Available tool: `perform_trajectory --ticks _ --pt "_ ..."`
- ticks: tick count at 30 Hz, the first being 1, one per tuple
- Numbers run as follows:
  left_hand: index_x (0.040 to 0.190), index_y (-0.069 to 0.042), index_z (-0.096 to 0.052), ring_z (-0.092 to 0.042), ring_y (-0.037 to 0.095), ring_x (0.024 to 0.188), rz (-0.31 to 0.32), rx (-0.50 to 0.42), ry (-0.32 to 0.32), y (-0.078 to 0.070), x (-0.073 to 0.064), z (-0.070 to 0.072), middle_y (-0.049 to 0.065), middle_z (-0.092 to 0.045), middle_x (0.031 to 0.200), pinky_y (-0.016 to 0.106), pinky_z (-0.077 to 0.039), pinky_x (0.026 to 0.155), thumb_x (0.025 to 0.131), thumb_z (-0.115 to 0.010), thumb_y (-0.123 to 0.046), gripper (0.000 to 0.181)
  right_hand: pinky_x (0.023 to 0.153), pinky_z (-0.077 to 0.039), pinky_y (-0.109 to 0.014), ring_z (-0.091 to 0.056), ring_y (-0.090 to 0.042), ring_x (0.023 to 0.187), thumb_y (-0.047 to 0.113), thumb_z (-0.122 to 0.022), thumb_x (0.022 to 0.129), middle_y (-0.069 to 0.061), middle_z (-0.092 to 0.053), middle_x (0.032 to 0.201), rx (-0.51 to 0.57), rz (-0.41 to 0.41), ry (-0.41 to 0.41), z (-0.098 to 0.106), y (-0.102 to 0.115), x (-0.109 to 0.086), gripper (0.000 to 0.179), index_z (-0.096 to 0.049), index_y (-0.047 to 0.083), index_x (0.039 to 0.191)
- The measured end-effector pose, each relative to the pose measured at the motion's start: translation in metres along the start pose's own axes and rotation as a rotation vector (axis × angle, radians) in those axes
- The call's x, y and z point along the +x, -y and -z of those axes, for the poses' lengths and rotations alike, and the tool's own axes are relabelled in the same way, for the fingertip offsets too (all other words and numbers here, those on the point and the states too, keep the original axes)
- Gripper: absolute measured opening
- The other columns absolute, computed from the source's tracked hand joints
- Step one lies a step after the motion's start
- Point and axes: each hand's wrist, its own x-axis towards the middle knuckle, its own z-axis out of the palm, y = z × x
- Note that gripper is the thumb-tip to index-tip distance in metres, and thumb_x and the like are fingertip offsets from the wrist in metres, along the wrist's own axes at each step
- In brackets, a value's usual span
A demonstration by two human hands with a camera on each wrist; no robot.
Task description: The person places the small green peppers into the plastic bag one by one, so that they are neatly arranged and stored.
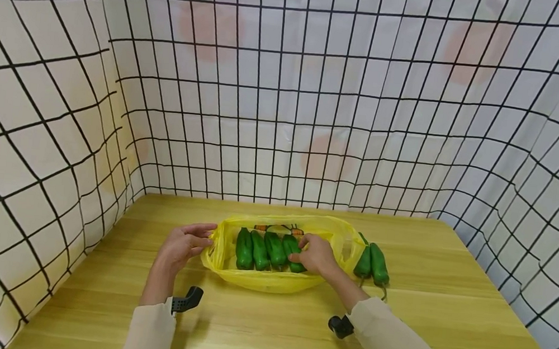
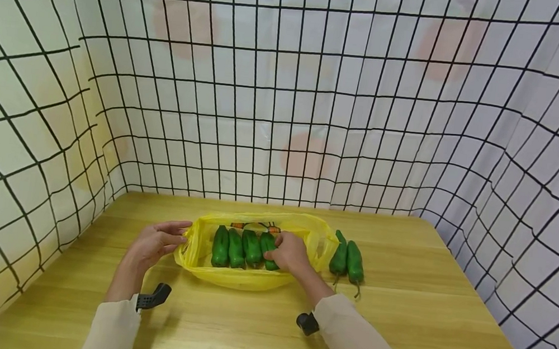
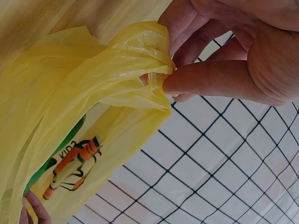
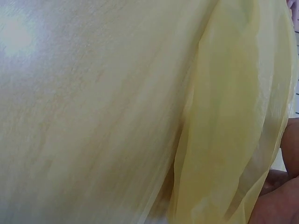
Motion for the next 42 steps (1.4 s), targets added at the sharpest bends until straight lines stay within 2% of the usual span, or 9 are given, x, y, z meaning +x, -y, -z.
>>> perform_trajectory --ticks 5,10,16,20,25,28,32,37,42 --pt "0.135 0.006 -0.061 -0.063 0.014 0.091 -0.002 -0.006 -0.001 0.0 -0.001 0.0 0.007 -0.06 0.109 0.024 -0.059 0.079 0.09 -0.069 0.006 0.046 0.054 -0.042 -0.029 -0.057 -0.017 0.063 0.026 -0.078 0.091 -0.006 -0.067 0.08 0.03 -0.008 -0.002 0.002 0.001 -0.002 0.046 -0.063 0.002 0.126" --pt "0.136 0.006 -0.061 -0.063 0.015 0.092 -0.002 -0.004 -0.001 0.0 -0.001 -0.001 0.007 -0.06 0.11 0.024 -0.059 0.08 0.09 -0.069 0.006 0.047 0.059 -0.05 -0.031 -0.065 -0.018 0.074 0.025 -0.078 0.09 -0.008 -0.072 0.093 0.081 0.012 -0.031 0.01 0.006 -0.005 0.046 -0.064 0.003 0.128" --pt "0.136 0.006 -0.06 -0.061 0.014 0.093 -0.006 0.007 0.001 -0.002 -0.002 -0.002 0.007 -0.06 0.11 0.023 -0.059 0.079 0.09 -0.069 0.006 0.047 0.054 -0.048 -0.031 -0.071 -0.03 0.078 0.023 -0.079 0.089 -0.01 -0.075 0.095 0.15 0.05 -0.046 0.021 0.01 -0.01 0.053 -0.062 0.006 0.136" --pt "0.137 0.005 -0.06 -0.061 0.014 0.092 -0.004 0.005 0.0 -0.002 -0.002 -0.001 0.007 -0.059 0.11 0.023 -0.059 0.079 0.091 -0.068 0.006 0.047 0.057 -0.05 -0.031 -0.07 -0.032 0.084 0.024 -0.079 0.089 -0.01 -0.074 0.099 0.155 0.087 -0.037 0.035 0.016 -0.016 0.059 -0.058 0.007 0.142" --pt "0.137 0.005 -0.06 -0.062 0.014 0.092 0.004 0.008 -0.002 -0.002 -0.002 0.0 0.007 -0.059 0.112 0.023 -0.059 0.08 0.091 -0.068 0.005 0.046 0.062 -0.05 -0.032 -0.067 -0.024 0.081 0.023 -0.077 0.09 -0.012 -0.072 0.1 0.15 0.143 -0.047 0.06 0.02 -0.025 0.059 -0.057 0.009 0.144" --pt "0.137 0.005 -0.06 -0.062 0.014 0.092 0.006 0.006 -0.006 -0.002 -0.002 0.0 0.007 -0.06 0.112 0.024 -0.059 0.08 0.091 -0.068 0.006 0.046 0.06 -0.048 -0.032 -0.066 -0.025 0.08 0.024 -0.076 0.091 -0.016 -0.071 0.104 0.147 0.167 -0.072 0.077 0.021 -0.03 0.059 -0.056 0.009 0.145" --pt "0.137 0.005 -0.06 -0.062 0.014 0.092 0.009 0.0 -0.012 -0.002 -0.002 -0.001 0.008 -0.06 0.112 0.023 -0.059 0.08 0.091 -0.068 0.006 0.046 0.062 -0.05 -0.033 -0.067 -0.032 0.084 0.025 -0.074 0.092 -0.02 -0.07 0.112 0.119 0.177 -0.116 0.098 0.014 -0.035 0.062 -0.052 0.009 0.147" --pt "0.136 0.005 -0.06 -0.063 0.014 0.092 0.006 -0.003 -0.006 -0.001 -0.001 -0.001 0.008 -0.06 0.112 0.024 -0.059 0.081 0.091 -0.068 0.006 0.046 0.079 -0.057 -0.043 -0.067 -0.038 0.104 0.028 -0.073 0.094 -0.023 -0.068 0.123 0.082 0.173 -0.188 0.119 -0.003 -0.041 0.064 -0.048 0.007 0.15" --pt "0.137 0.005 -0.06 -0.062 0.014 0.092 0.011 -0.004 -0.004 -0.002 -0.002 -0.001 0.007 -0.06 0.112 0.024 -0.059 0.082 0.092 -0.068 0.006 0.046 0.082 -0.057 -0.046 -0.063 -0.042 0.112 0.029 -0.072 0.095 -0.025 -0.065 0.131 0.087 0.143 -0.252 0.132 -0.022 -0.046 0.065 -0.047 0.007 0.151"
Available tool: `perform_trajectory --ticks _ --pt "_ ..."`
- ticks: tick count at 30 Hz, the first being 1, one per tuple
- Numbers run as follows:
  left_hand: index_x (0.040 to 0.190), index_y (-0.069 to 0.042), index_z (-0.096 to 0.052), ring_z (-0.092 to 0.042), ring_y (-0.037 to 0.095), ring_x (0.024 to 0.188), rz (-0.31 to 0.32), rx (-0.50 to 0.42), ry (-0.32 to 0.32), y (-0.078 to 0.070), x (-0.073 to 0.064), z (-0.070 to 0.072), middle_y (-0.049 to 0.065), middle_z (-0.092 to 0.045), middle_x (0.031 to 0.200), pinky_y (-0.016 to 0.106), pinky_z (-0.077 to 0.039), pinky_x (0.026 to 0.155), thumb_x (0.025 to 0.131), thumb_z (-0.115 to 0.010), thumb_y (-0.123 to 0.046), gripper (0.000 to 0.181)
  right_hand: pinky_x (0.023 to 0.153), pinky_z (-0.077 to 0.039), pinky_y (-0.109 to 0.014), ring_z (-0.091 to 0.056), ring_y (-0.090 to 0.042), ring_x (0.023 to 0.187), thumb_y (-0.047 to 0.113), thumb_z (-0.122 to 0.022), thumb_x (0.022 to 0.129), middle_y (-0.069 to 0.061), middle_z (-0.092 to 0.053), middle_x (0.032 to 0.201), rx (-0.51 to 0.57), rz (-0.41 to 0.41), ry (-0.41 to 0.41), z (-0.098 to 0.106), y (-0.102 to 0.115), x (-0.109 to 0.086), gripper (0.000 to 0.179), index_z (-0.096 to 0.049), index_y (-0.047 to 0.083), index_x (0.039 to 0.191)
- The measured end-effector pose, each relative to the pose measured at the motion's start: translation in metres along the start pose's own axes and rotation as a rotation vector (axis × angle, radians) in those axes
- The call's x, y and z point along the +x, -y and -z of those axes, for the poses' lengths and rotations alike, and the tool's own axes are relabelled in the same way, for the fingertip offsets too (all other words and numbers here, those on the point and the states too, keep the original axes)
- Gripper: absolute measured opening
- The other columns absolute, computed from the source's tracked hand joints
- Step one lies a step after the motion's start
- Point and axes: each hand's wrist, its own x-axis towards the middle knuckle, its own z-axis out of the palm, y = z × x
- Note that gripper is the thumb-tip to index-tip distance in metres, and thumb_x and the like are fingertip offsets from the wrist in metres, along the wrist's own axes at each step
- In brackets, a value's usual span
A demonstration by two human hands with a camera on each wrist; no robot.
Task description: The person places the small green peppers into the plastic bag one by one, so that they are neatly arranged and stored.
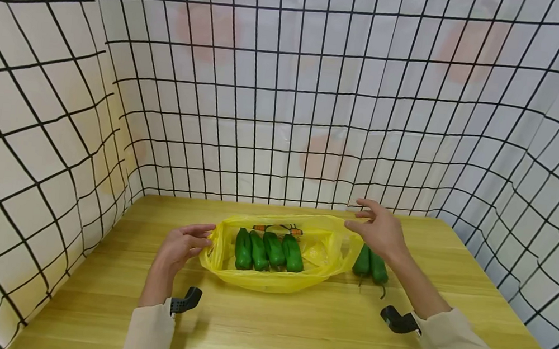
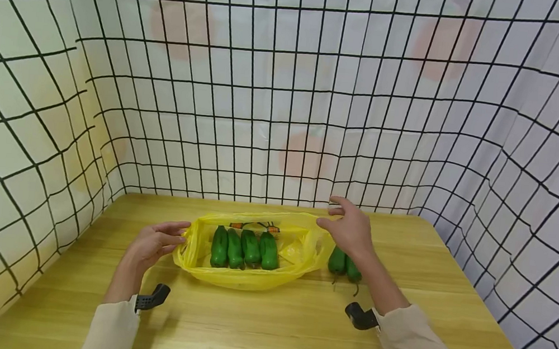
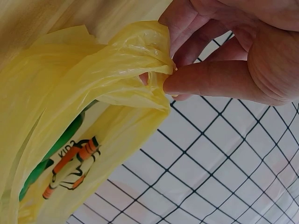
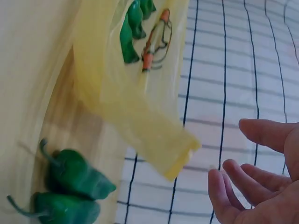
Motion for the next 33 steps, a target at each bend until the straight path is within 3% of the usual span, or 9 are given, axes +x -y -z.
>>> perform_trajectory --ticks 11,23,33 --pt "0.136 0.004 -0.061 -0.062 0.015 0.092 -0.003 0.004 -0.004 0.001 0.001 0.001 0.008 -0.06 0.111 0.024 -0.059 0.082 0.091 -0.068 0.006 0.046 0.102 -0.049 -0.056 -0.047 -0.046 0.135 0.03 -0.071 0.095 -0.025 -0.054 0.146 0.118 -0.162 -0.043 0.005 -0.051 -0.011 0.071 -0.04 0.008 0.156" --pt "0.137 0.004 -0.06 -0.061 0.016 0.094 0.001 0.002 0.01 0.001 0.001 0.003 0.007 -0.059 0.11 0.024 -0.059 0.083 0.091 -0.067 0.007 0.046 0.111 -0.04 -0.057 -0.04 -0.043 0.142 0.032 -0.073 0.094 -0.025 -0.048 0.151 0.32 -0.31 -0.092 -0.008 -0.096 -0.024 0.076 -0.037 0.01 0.157" --pt "0.136 0.004 -0.061 -0.06 0.017 0.094 0.003 -0.006 0.001 0.002 0.002 0.002 0.006 -0.06 0.11 0.023 -0.059 0.081 0.091 -0.068 0.006 0.046 0.111 -0.041 -0.058 -0.042 -0.046 0.139 0.025 -0.069 0.097 -0.03 -0.041 0.154 0.307 -0.371 -0.04 -0.018 -0.115 -0.023 0.076 -0.03 0.002 0.159"
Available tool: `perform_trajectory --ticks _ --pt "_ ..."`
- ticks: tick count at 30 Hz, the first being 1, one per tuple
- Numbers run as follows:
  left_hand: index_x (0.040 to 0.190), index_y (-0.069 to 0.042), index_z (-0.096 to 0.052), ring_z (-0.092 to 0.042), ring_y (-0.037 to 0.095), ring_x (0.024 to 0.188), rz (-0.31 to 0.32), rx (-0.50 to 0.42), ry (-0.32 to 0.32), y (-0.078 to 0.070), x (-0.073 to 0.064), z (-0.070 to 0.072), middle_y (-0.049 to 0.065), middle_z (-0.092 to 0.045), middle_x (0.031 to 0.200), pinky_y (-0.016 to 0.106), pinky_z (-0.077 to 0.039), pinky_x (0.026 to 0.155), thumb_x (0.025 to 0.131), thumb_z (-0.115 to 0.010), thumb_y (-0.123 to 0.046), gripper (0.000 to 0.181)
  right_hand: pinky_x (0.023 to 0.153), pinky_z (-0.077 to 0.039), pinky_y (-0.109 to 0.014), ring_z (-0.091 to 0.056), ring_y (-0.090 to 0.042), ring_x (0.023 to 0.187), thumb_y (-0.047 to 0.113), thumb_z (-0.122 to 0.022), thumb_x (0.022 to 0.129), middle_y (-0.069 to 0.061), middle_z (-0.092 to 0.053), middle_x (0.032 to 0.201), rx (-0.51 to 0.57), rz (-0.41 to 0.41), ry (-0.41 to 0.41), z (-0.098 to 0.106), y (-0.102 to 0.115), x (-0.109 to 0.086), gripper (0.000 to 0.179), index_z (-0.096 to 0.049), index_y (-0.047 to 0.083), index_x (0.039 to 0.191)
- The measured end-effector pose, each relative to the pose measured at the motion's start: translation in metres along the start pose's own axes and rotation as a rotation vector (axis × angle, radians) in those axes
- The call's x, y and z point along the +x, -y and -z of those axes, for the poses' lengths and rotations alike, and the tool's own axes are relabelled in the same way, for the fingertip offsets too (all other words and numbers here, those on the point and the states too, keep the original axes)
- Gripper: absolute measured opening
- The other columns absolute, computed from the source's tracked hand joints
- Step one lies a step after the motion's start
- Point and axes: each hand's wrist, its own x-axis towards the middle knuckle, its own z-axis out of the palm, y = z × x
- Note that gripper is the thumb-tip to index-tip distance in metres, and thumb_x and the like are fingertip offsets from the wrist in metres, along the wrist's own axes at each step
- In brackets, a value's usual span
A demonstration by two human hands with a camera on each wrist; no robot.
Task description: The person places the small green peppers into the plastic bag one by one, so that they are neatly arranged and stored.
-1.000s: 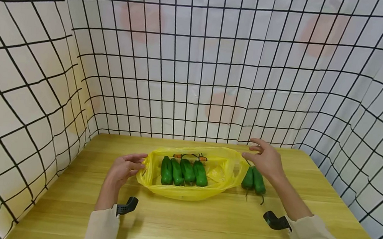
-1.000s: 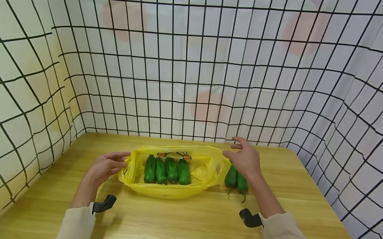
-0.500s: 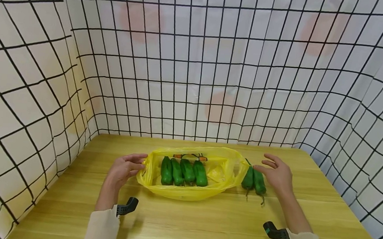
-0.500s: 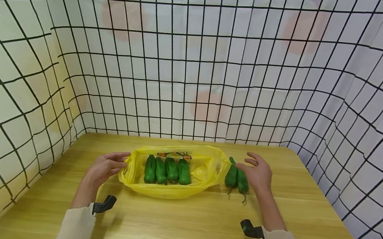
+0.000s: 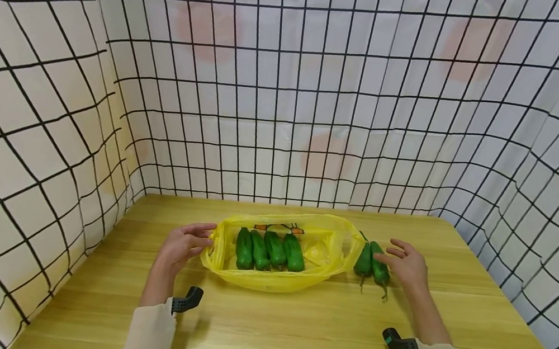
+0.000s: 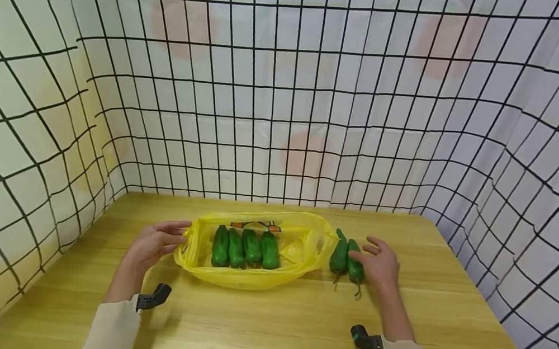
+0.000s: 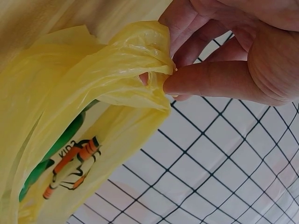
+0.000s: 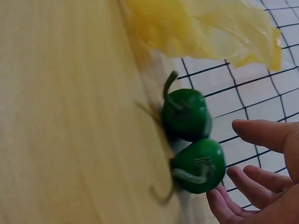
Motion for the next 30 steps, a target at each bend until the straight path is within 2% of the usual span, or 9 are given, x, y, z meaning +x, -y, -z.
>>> perform_trajectory --ticks 7,12,21,30 --pt "0.137 0.004 -0.06 -0.061 0.016 0.095 -0.002 0.001 0.003 0.0 0.0 -0.001 0.007 -0.06 0.113 0.024 -0.059 0.081 0.091 -0.068 0.006 0.047 0.108 -0.044 -0.056 -0.046 -0.049 0.135 0.028 -0.07 0.096 -0.032 -0.042 0.152 -0.053 -0.021 0.014 -0.001 -0.007 0.003 0.079 -0.03 0.0 0.158" --pt "0.137 0.003 -0.061 -0.062 0.016 0.095 0.003 0.015 0.001 0.001 0.002 -0.001 0.008 -0.061 0.114 0.024 -0.059 0.082 0.091 -0.069 0.005 0.047 0.109 -0.043 -0.057 -0.045 -0.05 0.135 0.03 -0.07 0.096 -0.032 -0.043 0.151 -0.118 -0.016 0.026 0.001 -0.01 0.005 0.08 -0.03 -0.001 0.158" --pt "0.138 0.003 -0.06 -0.061 0.016 0.095 0.004 0.004 -0.001 0.0 0.001 0.001 0.009 -0.059 0.116 0.024 -0.059 0.082 0.091 -0.068 0.006 0.048 0.11 -0.042 -0.057 -0.044 -0.05 0.136 0.031 -0.071 0.095 -0.032 -0.044 0.15 -0.156 0.002 0.049 0.0 -0.01 0.004 0.081 -0.031 -0.002 0.157" --pt "0.135 0.001 -0.063 -0.06 0.017 0.097 0.018 0.012 -0.016 0.002 0.004 0.002 0.006 -0.06 0.112 0.023 -0.059 0.081 0.089 -0.069 0.007 0.046 0.102 -0.049 -0.054 -0.054 -0.047 0.128 0.031 -0.069 0.095 -0.028 -0.054 0.144 -0.204 0.014 -0.019 -0.003 -0.014 0.005 0.064 -0.05 -0.004 0.145"
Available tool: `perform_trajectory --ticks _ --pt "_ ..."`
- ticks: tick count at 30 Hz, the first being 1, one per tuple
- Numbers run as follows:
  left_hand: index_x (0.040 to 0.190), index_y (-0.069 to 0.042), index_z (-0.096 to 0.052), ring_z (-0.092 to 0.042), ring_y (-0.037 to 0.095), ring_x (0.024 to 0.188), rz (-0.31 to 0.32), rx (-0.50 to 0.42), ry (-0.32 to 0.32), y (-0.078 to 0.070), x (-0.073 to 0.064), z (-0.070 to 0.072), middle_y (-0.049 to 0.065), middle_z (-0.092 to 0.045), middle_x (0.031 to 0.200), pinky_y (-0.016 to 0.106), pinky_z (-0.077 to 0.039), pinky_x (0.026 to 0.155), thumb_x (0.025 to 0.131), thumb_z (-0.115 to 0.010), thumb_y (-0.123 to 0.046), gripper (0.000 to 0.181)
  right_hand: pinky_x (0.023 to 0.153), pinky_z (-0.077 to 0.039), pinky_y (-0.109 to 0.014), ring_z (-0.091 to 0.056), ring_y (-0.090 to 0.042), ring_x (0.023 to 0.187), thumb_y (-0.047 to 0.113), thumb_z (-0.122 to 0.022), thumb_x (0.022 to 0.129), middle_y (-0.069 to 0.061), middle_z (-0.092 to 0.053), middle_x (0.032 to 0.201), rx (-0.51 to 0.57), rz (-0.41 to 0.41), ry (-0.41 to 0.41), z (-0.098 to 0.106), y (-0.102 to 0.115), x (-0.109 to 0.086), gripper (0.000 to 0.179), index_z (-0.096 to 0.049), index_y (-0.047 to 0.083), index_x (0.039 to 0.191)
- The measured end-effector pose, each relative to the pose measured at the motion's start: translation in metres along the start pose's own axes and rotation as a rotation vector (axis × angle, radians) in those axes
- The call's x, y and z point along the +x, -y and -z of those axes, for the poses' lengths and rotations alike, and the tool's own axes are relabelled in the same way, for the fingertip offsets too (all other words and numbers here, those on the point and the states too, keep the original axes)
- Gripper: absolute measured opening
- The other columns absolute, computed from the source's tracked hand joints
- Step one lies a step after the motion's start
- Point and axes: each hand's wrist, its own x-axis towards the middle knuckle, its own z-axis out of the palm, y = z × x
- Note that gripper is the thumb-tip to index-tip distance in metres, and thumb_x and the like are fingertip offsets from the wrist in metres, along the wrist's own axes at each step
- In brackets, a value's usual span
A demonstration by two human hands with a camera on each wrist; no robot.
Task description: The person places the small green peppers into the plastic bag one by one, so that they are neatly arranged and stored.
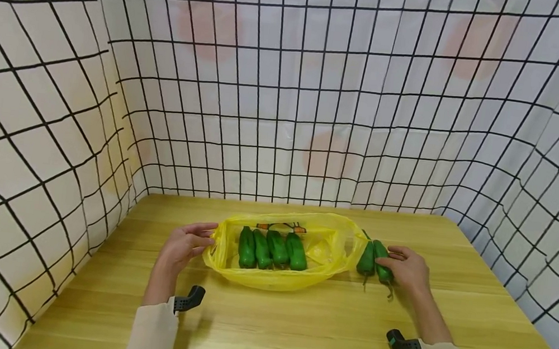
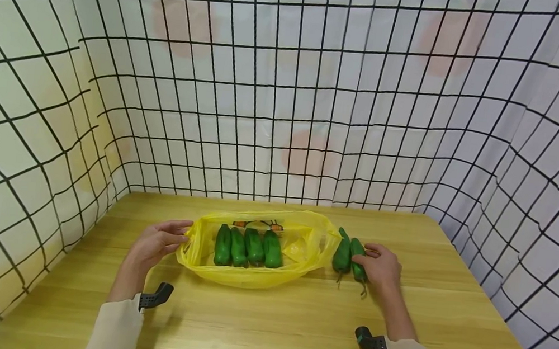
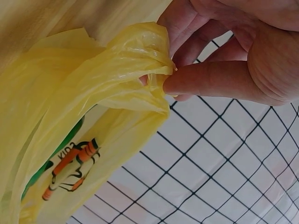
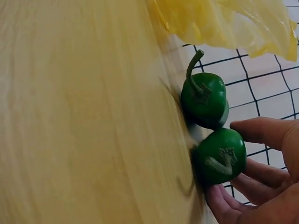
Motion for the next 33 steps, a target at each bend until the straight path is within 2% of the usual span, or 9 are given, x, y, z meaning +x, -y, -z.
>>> perform_trajectory --ticks 5,13,18,20,22,25,27,31,33 --pt "0.135 0.001 -0.063 -0.061 0.017 0.096 -0.005 -0.006 0.001 0.0 0.001 0.0 0.006 -0.061 0.111 0.024 -0.059 0.08 0.089 -0.069 0.007 0.047 0.097 -0.051 -0.053 -0.058 -0.045 0.12 0.032 -0.069 0.095 -0.026 -0.062 0.134 -0.021 -0.003 -0.058 -0.001 -0.002 0.0 0.057 -0.059 -0.003 0.139" --pt "0.138 0.002 -0.061 -0.058 0.018 0.098 -0.022 -0.002 0.016 -0.002 -0.003 -0.003 0.008 -0.059 0.116 0.024 -0.058 0.081 0.091 -0.069 0.005 0.047 0.096 -0.051 -0.051 -0.059 -0.041 0.119 0.03 -0.07 0.095 -0.024 -0.065 0.131 0.015 -0.007 -0.113 0.0 -0.001 -0.004 0.052 -0.062 0.0 0.137" --pt "0.137 0.002 -0.061 -0.057 0.018 0.098 -0.026 0.001 0.01 -0.003 -0.003 -0.004 0.008 -0.058 0.115 0.024 -0.057 0.08 0.091 -0.068 0.005 0.047 0.08 -0.057 -0.029 -0.063 -0.037 0.115 0.031 -0.07 0.096 -0.023 -0.064 0.134 0.046 0.016 -0.169 0.007 0.014 -0.01 0.052 -0.061 0.003 0.139" --pt "0.137 0.002 -0.061 -0.058 0.018 0.097 -0.026 0.004 0.011 -0.003 -0.003 -0.004 0.008 -0.059 0.115 0.024 -0.057 0.08 0.091 -0.069 0.004 0.046 0.072 -0.054 -0.019 -0.066 -0.031 0.108 0.033 -0.07 0.096 -0.022 -0.064 0.134 0.06 0.041 -0.202 0.011 0.024 -0.014 0.053 -0.061 0.006 0.14" --pt "0.137 0.002 -0.061 -0.058 0.018 0.097 -0.028 0.006 0.013 -0.003 -0.003 -0.004 0.008 -0.059 0.115 0.024 -0.057 0.08 0.091 -0.069 0.004 0.046 0.068 -0.052 -0.013 -0.067 -0.017 0.099 0.034 -0.071 0.095 -0.021 -0.064 0.134 0.084 0.072 -0.226 0.015 0.035 -0.018 0.054 -0.061 0.008 0.141" --pt "0.137 0.002 -0.061 -0.059 0.017 0.096 -0.031 0.005 0.016 -0.003 -0.003 -0.003 0.008 -0.059 0.115 0.023 -0.058 0.08 0.091 -0.069 0.004 0.046 0.068 -0.052 -0.012 -0.059 0.007 0.089 0.036 -0.071 0.095 -0.02 -0.063 0.136 0.133 0.109 -0.225 0.017 0.051 -0.025 0.055 -0.059 0.009 0.142" --pt "0.137 0.003 -0.061 -0.06 0.017 0.095 -0.031 0.001 0.017 -0.003 -0.003 -0.003 0.008 -0.059 0.114 0.023 -0.058 0.08 0.092 -0.069 0.004 0.046 0.07 -0.053 -0.011 -0.053 0.015 0.085 0.036 -0.071 0.095 -0.02 -0.062 0.137 0.169 0.126 -0.214 0.017 0.06 -0.029 0.056 -0.058 0.008 0.143" --pt "0.137 0.003 -0.061 -0.059 0.017 0.096 -0.025 0.001 0.016 -0.003 -0.004 -0.001 0.007 -0.06 0.114 0.023 -0.058 0.08 0.092 -0.068 0.004 0.046 0.071 -0.054 -0.011 -0.054 0.017 0.084 0.035 -0.07 0.096 -0.019 -0.061 0.136 0.198 0.163 -0.197 0.016 0.074 -0.036 0.055 -0.058 0.008 0.143" --pt "0.137 0.002 -0.061 -0.059 0.017 0.096 -0.018 0.002 0.009 -0.003 -0.004 0.0 0.007 -0.06 0.113 0.023 -0.058 0.08 0.091 -0.068 0.005 0.046 0.072 -0.054 -0.012 -0.058 0.011 0.089 0.034 -0.07 0.096 -0.019 -0.062 0.134 0.195 0.192 -0.185 0.013 0.08 -0.039 0.054 -0.059 0.008 0.142"
